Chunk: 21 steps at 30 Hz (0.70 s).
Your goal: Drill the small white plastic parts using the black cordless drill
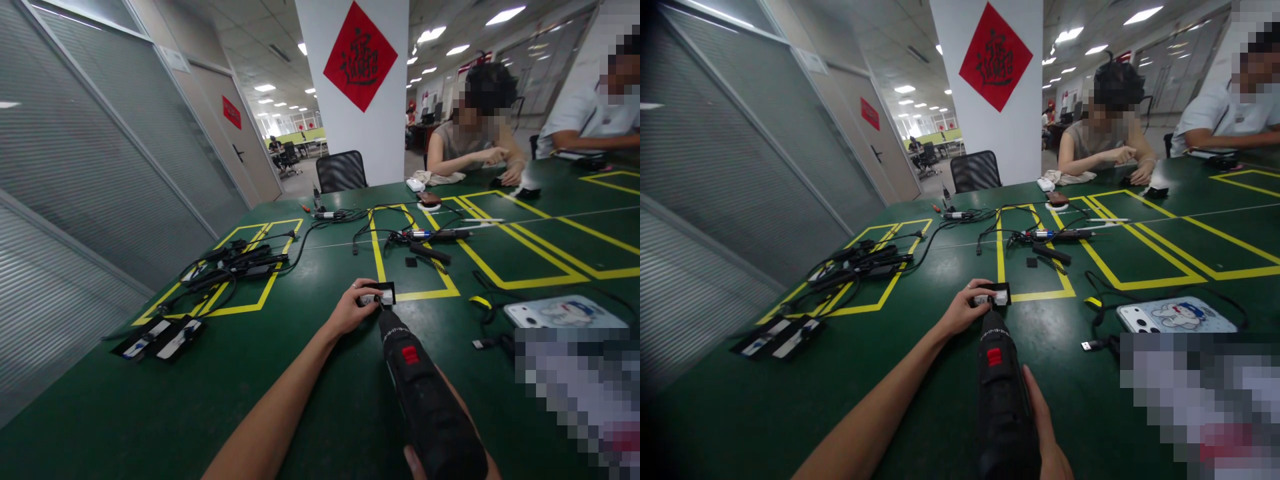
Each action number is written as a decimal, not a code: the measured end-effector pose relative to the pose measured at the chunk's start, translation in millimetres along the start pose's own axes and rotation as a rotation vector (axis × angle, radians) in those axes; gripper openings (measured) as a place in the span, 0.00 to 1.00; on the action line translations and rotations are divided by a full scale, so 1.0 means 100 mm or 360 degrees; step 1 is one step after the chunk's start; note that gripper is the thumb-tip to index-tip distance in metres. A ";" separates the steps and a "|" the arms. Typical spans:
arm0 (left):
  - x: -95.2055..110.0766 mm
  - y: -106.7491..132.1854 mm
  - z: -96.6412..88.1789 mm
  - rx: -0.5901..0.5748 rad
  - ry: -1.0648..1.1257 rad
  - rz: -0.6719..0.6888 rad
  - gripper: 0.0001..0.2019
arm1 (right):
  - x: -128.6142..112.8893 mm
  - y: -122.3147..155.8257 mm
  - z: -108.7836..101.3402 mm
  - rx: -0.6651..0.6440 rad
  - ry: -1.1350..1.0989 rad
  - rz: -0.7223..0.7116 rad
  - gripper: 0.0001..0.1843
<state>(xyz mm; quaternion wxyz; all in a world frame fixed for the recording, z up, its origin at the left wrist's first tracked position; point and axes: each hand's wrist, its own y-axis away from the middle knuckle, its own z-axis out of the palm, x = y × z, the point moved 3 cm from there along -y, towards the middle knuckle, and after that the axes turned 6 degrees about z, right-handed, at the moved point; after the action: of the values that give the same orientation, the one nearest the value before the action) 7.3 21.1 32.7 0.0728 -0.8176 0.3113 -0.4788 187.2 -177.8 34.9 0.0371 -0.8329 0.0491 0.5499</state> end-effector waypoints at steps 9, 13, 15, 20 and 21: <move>0.00 0.00 0.01 0.0002 0.0007 0.0019 0.13 | 0.15 -0.02 0.05 -0.0044 -0.0041 0.0081 0.35; 0.01 0.00 0.00 -0.0009 0.0012 0.0010 0.13 | 0.04 -0.02 0.01 -0.0073 0.0002 0.0093 0.37; 0.01 -0.01 0.00 -0.0022 0.0011 0.0002 0.13 | -0.02 -0.02 -0.01 -0.0082 -0.0013 0.0063 0.38; -0.01 -0.01 0.00 -0.0026 -0.0001 0.0008 0.13 | -0.16 0.03 -0.05 -0.0140 -0.0011 0.0136 0.38; -0.01 -0.01 0.00 -0.0028 0.0000 0.0011 0.13 | -0.18 0.04 -0.06 -0.0156 -0.0003 0.0152 0.40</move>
<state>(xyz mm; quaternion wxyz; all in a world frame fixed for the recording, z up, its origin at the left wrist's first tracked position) 6.9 22.3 32.3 0.0673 -0.8171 0.3183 -0.4759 185.3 -181.3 53.7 -0.0299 -0.8300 0.0619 0.5536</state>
